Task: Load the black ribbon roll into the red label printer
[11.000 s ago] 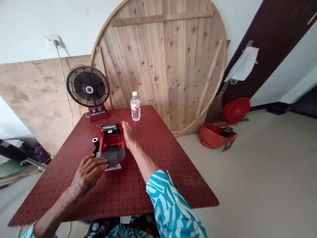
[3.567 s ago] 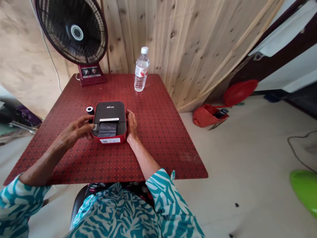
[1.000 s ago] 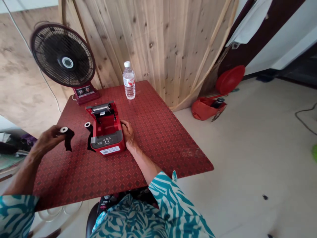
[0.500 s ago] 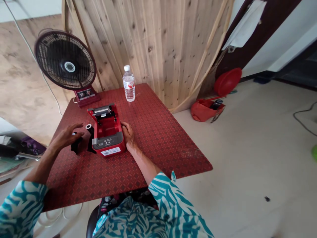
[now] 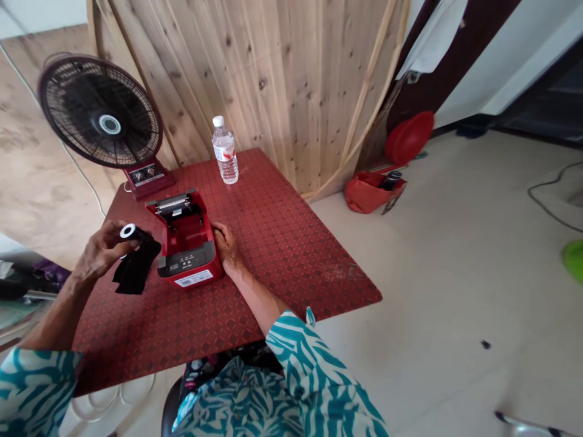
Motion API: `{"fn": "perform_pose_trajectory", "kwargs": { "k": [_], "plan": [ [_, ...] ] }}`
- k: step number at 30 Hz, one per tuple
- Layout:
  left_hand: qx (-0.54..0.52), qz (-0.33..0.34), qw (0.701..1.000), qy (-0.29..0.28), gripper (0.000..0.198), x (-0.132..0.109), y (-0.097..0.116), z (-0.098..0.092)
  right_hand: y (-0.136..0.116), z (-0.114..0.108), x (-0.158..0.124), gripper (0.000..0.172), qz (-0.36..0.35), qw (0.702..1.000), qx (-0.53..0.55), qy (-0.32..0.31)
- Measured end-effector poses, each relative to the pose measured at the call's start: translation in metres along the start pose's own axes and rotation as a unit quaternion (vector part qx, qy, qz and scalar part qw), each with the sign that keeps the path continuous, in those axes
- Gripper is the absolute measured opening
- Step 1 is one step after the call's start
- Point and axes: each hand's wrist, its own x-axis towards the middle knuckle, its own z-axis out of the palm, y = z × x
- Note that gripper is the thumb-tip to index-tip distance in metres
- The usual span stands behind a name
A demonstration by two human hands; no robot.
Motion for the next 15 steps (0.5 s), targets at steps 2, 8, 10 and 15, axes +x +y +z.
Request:
{"fn": "perform_pose_trajectory", "kwargs": {
  "k": [2,8,10,15],
  "plan": [
    [0.046,0.053,0.997,-0.022,0.042,-0.004,0.017,0.01,-0.001,0.0,0.0,0.029,-0.003,1.0,-0.004,-0.001],
    [0.297,0.147,0.939,-0.096,0.034,0.008,0.055,0.05,-0.004,0.001,0.0,0.028,-0.015,1.0,-0.025,0.005],
    [0.384,0.114,0.907,-0.134,0.032,0.015,0.063,0.059,-0.004,0.001,0.0,0.028,-0.012,1.0,-0.027,0.002],
    [0.503,0.06,0.832,-0.228,0.03,0.034,0.07,0.079,-0.003,0.001,0.001,0.028,-0.023,0.999,-0.034,0.003]
  ]
}}
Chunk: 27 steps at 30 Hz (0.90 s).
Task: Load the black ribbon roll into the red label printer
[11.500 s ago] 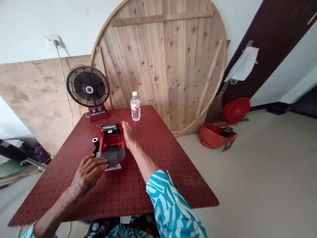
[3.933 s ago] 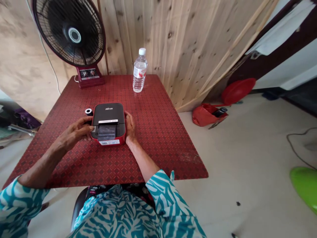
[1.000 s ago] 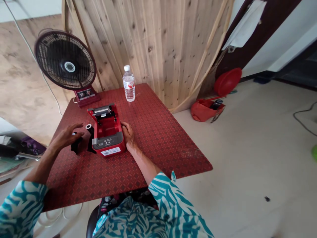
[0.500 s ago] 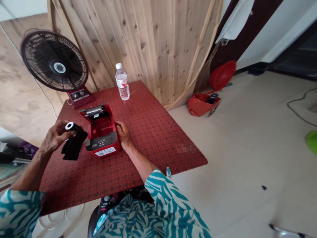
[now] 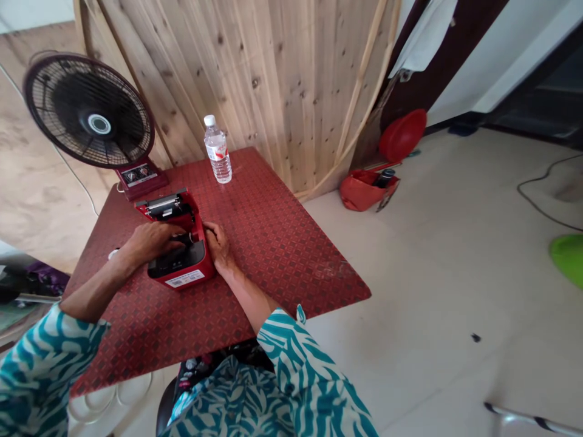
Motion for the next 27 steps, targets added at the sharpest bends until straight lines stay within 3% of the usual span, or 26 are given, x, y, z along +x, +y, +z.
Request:
{"fn": "perform_pose_trajectory", "kwargs": {
  "k": [5,8,10,13,17,19,22,27],
  "plan": [
    [-0.014,0.02,0.999,-0.035,0.021,0.025,-0.001,0.005,0.0,0.001,0.001,0.028,0.002,1.0,0.009,-0.002],
    [-0.039,0.039,0.998,-0.033,0.025,0.019,-0.009,0.003,-0.001,0.001,0.001,0.028,0.002,1.0,0.012,-0.008],
    [-0.098,0.048,0.994,0.003,0.031,0.003,-0.016,0.001,-0.001,0.0,0.0,0.028,0.004,1.0,0.012,-0.008],
    [-0.236,0.051,0.965,0.106,0.04,-0.033,-0.021,0.001,-0.001,0.001,0.0,0.029,0.005,1.0,0.012,-0.003],
    [-0.265,0.1,0.944,0.171,0.053,-0.069,-0.014,0.016,-0.001,0.001,0.0,0.028,0.006,1.0,0.013,-0.001],
    [-0.238,0.122,0.942,0.203,0.054,-0.074,-0.009,0.026,-0.001,0.0,0.0,0.028,0.007,1.0,0.013,0.001],
    [-0.196,0.124,0.936,0.264,0.04,-0.072,-0.004,0.035,-0.002,0.0,-0.001,0.028,0.012,1.0,0.011,0.001],
    [-0.174,0.134,0.924,0.312,0.022,-0.07,0.004,0.034,-0.004,0.001,-0.001,0.027,0.012,1.0,0.015,0.001]
  ]
}}
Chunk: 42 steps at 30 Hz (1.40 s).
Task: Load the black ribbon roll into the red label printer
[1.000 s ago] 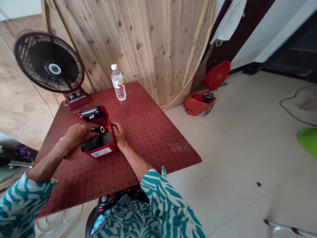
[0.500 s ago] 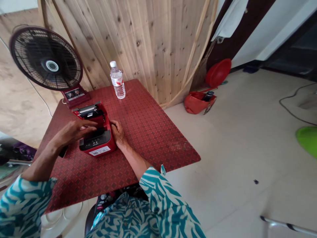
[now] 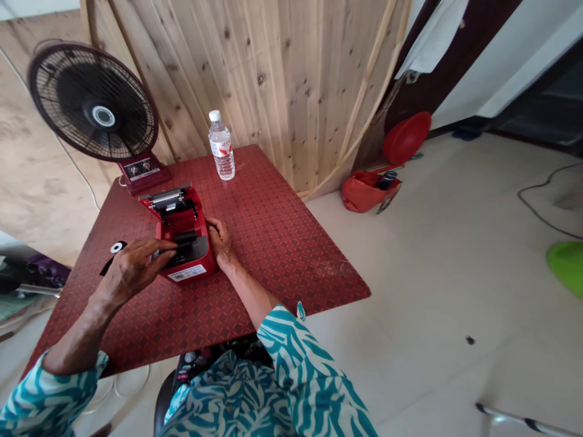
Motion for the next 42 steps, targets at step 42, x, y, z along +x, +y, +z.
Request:
{"fn": "perform_pose_trajectory", "kwargs": {
  "k": [42],
  "plan": [
    [0.075,0.037,0.989,0.122,0.018,-0.045,0.034,0.018,-0.063,0.001,0.029,0.04,-0.109,0.989,-0.063,-0.077]
  ]
}}
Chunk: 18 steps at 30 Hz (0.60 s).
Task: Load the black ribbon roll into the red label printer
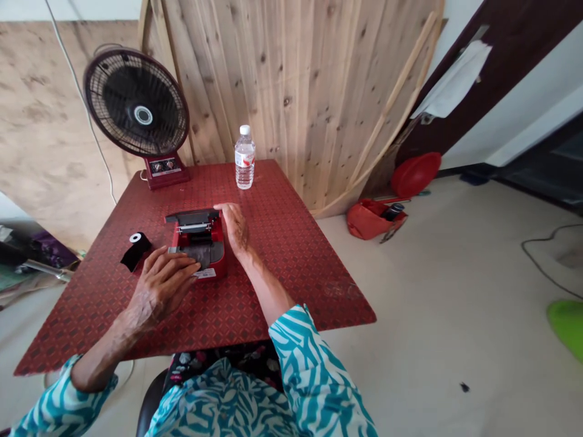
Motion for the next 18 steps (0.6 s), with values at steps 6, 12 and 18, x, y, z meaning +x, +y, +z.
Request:
{"fn": "perform_pose_trajectory", "kwargs": {
  "k": [6,12,18],
  "plan": [
    [-0.01,-0.02,1.0,-0.012,0.022,-0.004,0.005,0.001,0.001,0.001,-0.03,0.024,0.022,0.999,-0.01,0.035],
    [-0.048,-0.056,0.997,0.009,0.029,-0.008,-0.016,-0.001,0.011,0.005,-0.044,0.027,0.097,0.99,0.091,0.057],
    [0.024,-0.12,0.992,-0.002,0.046,-0.013,-0.04,0.004,0.015,0.008,-0.044,0.031,0.127,0.983,0.121,0.058]
  ]
}}
